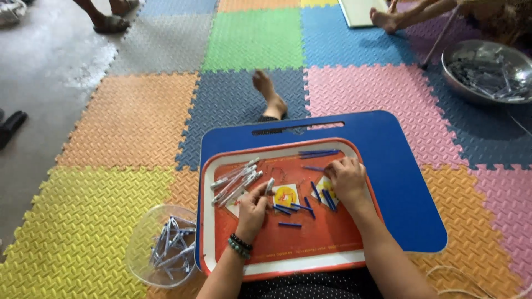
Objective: Assembling pens by inserting ink refills into pen barrels on a small tray
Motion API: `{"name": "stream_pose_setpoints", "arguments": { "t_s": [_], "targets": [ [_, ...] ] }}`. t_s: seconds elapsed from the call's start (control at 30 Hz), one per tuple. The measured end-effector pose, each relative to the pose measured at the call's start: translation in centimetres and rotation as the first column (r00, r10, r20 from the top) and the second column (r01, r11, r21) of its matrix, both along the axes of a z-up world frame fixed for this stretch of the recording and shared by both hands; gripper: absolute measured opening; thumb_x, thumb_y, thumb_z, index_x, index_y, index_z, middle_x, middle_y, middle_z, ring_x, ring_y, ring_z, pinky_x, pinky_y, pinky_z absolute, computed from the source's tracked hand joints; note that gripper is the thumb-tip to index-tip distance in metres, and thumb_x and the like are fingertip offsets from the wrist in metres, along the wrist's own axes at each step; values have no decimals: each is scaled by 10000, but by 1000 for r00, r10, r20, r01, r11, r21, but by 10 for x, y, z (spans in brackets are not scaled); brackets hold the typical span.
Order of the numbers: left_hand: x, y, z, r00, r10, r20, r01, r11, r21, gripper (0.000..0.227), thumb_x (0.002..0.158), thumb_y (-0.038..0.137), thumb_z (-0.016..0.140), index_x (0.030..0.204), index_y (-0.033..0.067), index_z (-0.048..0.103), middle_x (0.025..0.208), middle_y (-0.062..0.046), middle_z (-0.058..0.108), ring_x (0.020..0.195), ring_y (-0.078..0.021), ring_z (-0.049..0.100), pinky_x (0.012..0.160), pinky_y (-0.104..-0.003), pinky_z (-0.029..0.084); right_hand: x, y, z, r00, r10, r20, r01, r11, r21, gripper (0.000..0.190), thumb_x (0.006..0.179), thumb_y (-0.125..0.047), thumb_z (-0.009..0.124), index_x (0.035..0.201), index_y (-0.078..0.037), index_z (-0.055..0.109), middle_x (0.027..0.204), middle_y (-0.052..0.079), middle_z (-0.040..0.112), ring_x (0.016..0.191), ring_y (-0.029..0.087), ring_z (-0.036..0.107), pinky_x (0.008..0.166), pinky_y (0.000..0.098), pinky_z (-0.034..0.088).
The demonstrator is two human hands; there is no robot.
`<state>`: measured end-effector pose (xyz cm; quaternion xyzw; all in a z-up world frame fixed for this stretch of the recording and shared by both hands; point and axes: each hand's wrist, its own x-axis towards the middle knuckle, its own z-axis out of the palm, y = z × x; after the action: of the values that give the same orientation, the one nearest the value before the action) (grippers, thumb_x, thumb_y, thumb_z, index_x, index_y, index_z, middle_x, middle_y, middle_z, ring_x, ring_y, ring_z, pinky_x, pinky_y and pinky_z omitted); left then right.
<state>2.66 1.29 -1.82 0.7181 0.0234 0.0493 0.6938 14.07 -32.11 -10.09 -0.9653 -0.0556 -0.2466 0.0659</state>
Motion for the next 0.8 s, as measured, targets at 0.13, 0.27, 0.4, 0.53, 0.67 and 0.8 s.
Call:
{"name": "stream_pose_setpoints", "arguments": {
  "t_s": [0.13,0.27,0.4,0.53,0.67,0.8],
  "targets": [
    [-2,-3,-6,998,-29,-64,33,998,55,523,938,23,585,1404,80,815,1011,-156,901,621,-181,794,522,-291,642,3,2,-2,998,-15,-55,17,999,39,201,943,-525,803,1092,-410,731,1008,-115,641,1167,176,644,1067,418,509],
    [-4,-2,5,992,-70,-103,79,994,81,489,1003,60,592,1455,89,776,1046,-107,894,656,-125,736,582,-260,633,-9,14,36,987,-7,-162,28,991,130,170,999,-460,771,1107,-328,769,1057,-65,745,1128,214,688,1042,467,515],
    [-6,-2,20,987,-111,-119,138,961,241,447,1085,219,628,1510,148,746,1063,23,864,742,-61,743,647,-227,627,-17,19,73,966,70,-248,-12,973,231,135,1032,-377,771,1027,-247,808,1089,-17,804,1104,297,703,988,519,510],
    [-15,-2,8,987,-110,-117,141,942,304,444,1069,302,679,1477,144,753,1175,-22,887,952,-102,814,705,-237,665,-32,24,72,978,72,-196,-17,964,266,120,1043,-351,744,1048,-240,788,1042,-26,787,1065,297,711,981,548,513],
    [-16,-2,10,988,-126,-86,147,937,317,455,1085,285,673,1527,188,722,1068,-3,833,853,-91,708,649,-242,585,-43,48,85,942,298,155,-335,864,376,114,1059,-139,753,1166,-145,793,1031,35,830,910,260,745,842,462,568],
    [-12,0,10,986,-146,-83,167,899,404,452,1112,329,632,1555,318,722,822,70,771,605,-52,536,518,-258,413,-60,78,86,837,510,198,-546,757,359,153,1059,-211,770,1167,-148,857,1103,58,838,1017,256,732,909,457,536]
  ]
}}
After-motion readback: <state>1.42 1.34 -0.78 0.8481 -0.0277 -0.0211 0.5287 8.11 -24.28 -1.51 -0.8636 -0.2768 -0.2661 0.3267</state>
